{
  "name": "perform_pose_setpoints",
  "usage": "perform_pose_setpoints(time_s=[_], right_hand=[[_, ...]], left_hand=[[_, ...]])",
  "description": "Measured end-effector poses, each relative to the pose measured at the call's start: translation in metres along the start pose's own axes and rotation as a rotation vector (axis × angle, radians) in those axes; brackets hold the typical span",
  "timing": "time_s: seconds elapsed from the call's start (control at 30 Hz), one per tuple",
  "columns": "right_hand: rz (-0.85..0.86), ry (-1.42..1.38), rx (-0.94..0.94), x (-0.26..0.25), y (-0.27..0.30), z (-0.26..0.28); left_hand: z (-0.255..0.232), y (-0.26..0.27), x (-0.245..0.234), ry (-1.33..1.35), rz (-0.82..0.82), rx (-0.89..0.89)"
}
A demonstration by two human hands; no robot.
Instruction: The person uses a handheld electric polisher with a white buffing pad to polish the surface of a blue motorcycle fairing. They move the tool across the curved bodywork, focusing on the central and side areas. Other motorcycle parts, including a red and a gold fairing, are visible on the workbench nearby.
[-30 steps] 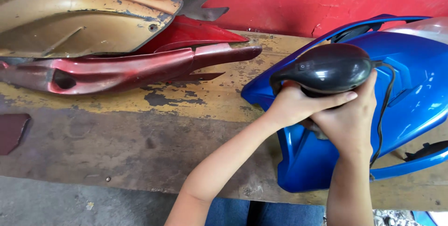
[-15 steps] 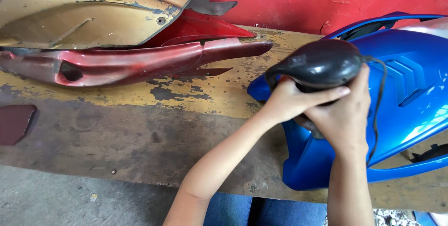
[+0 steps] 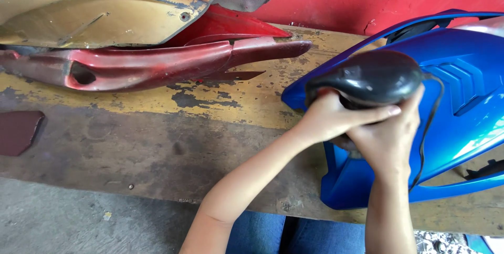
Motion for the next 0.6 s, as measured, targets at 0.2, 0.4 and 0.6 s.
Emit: perform_pose_setpoints(time_s=[0.2,0.4,0.6], right_hand=[[0.018,0.000,-0.015,-0.016,0.008,0.015],[-0.008,0.027,-0.019,-0.024,0.032,0.013],[-0.050,-0.095,0.010,-0.004,0.032,-0.007]], left_hand=[[-0.014,0.012,0.018,-0.047,-0.049,-0.050],[-0.015,0.026,0.030,-0.542,-0.029,0.177],[-0.017,0.028,0.018,-0.250,-0.064,0.063]])
Point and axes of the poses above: each hand's wrist, its own y-axis away from the middle knuckle, its own x-axis out of the palm, z = x × y, the point moved 1 cm from there along -y, towards the middle knuckle, and after that the axes turned 1 degree about -y, right-handed, at the moved point
